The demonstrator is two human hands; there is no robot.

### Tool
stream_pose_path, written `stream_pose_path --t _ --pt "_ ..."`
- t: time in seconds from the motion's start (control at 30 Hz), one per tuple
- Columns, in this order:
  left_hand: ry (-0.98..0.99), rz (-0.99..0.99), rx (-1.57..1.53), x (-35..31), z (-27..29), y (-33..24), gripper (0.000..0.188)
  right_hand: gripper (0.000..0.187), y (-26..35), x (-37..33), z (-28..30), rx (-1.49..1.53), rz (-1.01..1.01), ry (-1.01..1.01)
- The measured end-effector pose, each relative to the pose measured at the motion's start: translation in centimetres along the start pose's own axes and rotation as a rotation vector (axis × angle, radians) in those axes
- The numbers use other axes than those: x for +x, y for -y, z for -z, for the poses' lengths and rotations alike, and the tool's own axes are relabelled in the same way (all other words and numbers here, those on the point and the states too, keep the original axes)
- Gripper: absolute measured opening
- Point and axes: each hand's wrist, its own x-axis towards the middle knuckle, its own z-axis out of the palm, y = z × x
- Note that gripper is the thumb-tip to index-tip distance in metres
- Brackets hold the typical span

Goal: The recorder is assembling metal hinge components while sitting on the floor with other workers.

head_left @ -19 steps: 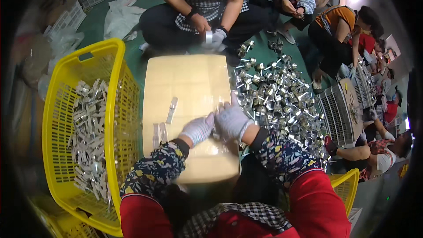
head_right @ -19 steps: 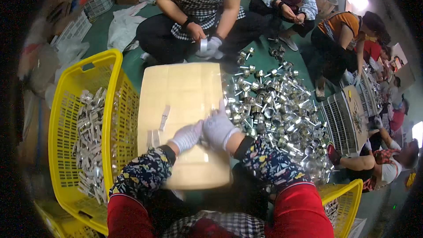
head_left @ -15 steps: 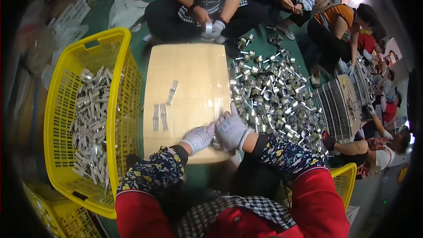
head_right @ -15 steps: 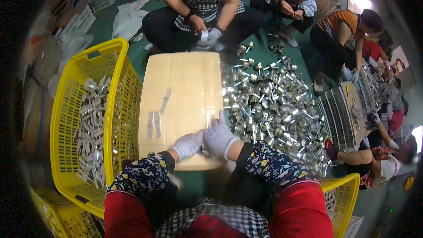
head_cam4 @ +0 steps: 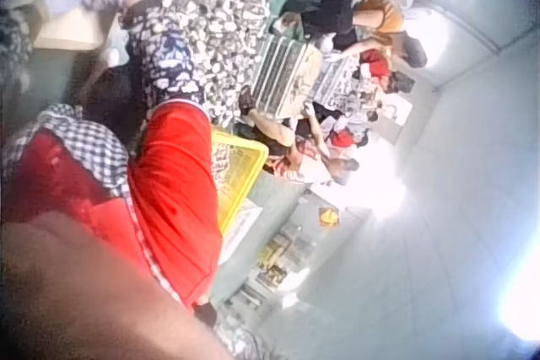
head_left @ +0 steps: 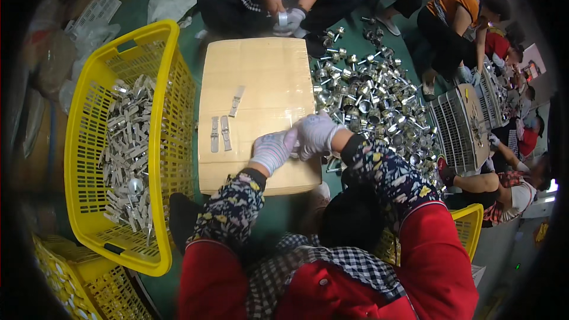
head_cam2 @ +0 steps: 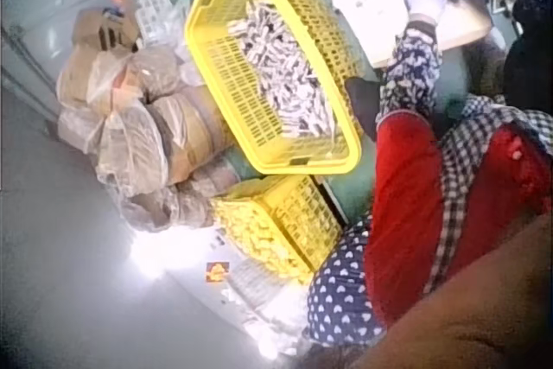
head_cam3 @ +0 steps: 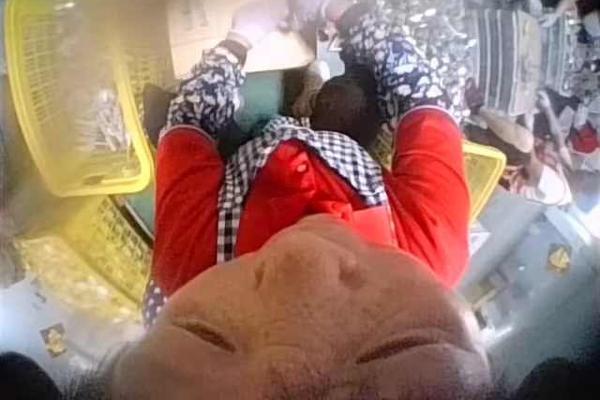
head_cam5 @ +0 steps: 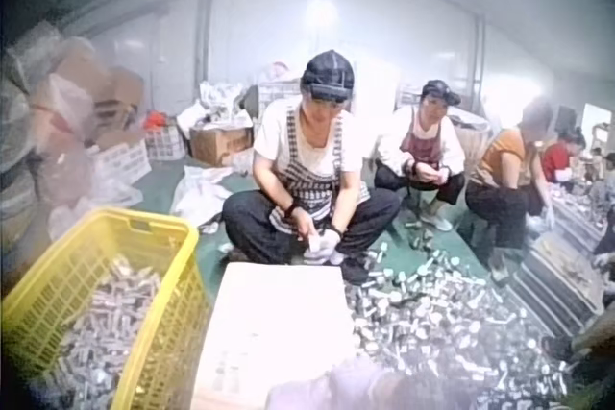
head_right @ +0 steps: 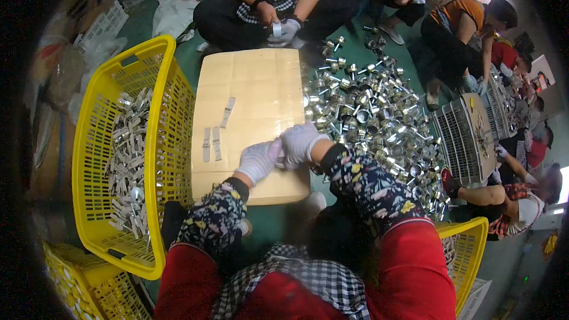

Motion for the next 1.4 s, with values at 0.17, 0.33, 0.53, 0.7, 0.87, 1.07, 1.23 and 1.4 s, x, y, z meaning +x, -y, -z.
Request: stream_pose_path --t 0.17,0.33,0.53,0.7,0.87,1.07,1.23,1.4 --pt "0.217 0.318 -0.253 5.3 0.6 3.1 0.047 0.052 -0.3 2.2 -5.1 -0.553 -0.073 -0.818" --pt "0.03 0.123 -0.095 4.2 3.0 0.7 0.041 0.059 -1.8 2.2 2.0 -0.024 -0.161 -0.227" --pt "0.13 0.001 -0.037 8.2 3.4 5.0 0.032 0.071 -0.5 4.3 1.3 -0.477 -0.158 -0.705" --pt "-0.025 -0.102 -0.098 9.8 4.0 4.1 0.029 0.056 -3.8 5.1 5.6 -0.22 -0.151 -0.424" --pt "0.107 -0.073 -0.004 12.1 4.6 5.5 0.044 0.072 -5.1 6.4 6.5 -0.126 -0.127 -0.352" --pt "0.104 0.044 -0.115 14.6 6.5 5.7 0.042 0.075 -5.6 8.4 6.3 -0.225 -0.239 -0.602" --pt "-0.066 -0.061 -0.104 14.7 4.9 6.8 0.034 0.054 -6.5 8.5 10.0 -0.033 -0.153 -0.237" --pt "0.14 -0.084 -0.11 11.5 4.2 5.9 0.036 0.067 -4.9 6.1 7.8 0.03 -0.107 -0.147"
